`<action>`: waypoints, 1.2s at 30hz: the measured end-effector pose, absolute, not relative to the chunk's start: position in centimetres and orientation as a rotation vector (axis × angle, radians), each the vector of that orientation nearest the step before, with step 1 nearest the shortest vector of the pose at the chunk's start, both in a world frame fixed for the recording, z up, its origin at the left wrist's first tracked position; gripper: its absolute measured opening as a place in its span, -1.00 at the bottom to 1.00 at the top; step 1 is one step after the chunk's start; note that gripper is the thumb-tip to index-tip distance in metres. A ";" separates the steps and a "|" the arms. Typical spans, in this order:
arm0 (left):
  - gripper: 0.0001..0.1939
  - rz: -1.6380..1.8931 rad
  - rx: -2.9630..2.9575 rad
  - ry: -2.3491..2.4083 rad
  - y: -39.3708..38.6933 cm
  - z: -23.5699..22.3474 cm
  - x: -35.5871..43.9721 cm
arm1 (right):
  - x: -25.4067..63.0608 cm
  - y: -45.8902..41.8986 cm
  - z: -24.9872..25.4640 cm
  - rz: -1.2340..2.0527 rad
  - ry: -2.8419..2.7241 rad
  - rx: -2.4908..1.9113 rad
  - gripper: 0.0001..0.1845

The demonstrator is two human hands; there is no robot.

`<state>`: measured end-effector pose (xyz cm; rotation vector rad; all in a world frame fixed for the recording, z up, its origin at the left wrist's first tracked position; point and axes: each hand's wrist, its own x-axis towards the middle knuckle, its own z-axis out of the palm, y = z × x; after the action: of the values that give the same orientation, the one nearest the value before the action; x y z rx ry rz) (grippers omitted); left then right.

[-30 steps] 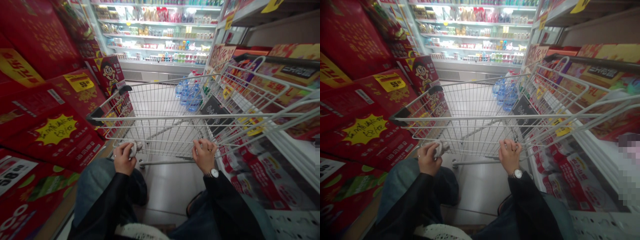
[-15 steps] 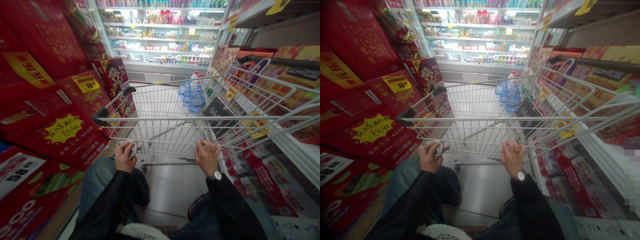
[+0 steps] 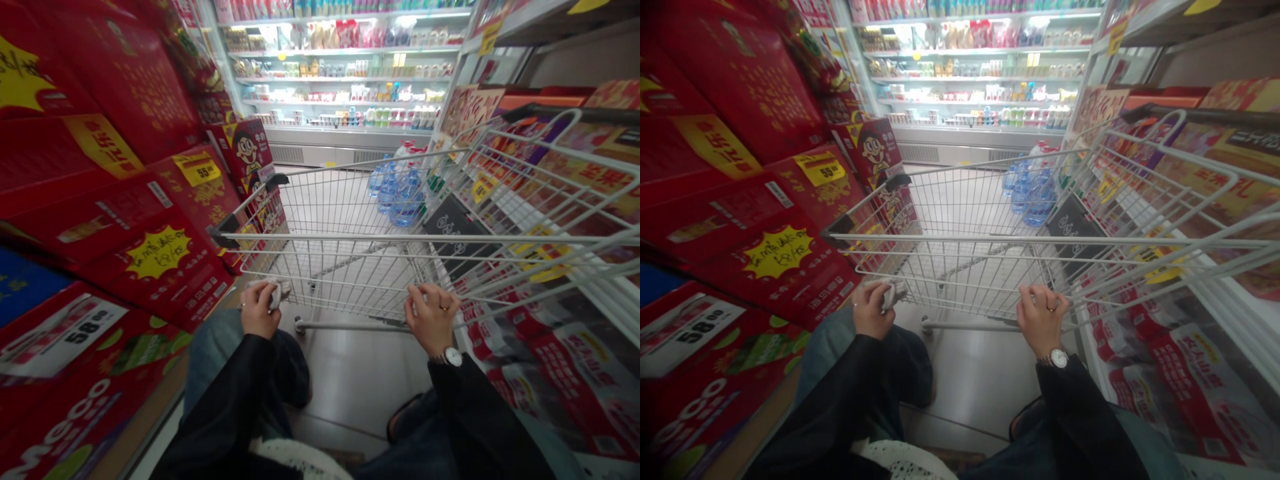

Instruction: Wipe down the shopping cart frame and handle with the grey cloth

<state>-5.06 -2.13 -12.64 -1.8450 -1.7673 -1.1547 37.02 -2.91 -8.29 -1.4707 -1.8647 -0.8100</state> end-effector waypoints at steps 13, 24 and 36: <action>-0.45 -1.256 -1.713 -1.809 -1.9 -11.9 -5.7 | 37.3 -2.8 -8.8 -0.835 -1.868 -1.467 -0.69; -0.41 -1.404 -1.558 -1.801 -1.6 -11.5 -5.8 | 37.2 -2.7 -8.8 -0.889 -1.858 -1.454 -0.76; -0.55 -1.566 -1.420 -1.933 -1.3 -12.0 -7.4 | 37.2 -2.6 -8.8 -0.891 -1.850 -1.437 -0.76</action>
<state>-7.41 -1.27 -12.04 -1.4196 -1.9326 -1.5656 37.17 -2.57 -8.82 -1.4374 -1.8500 -0.8914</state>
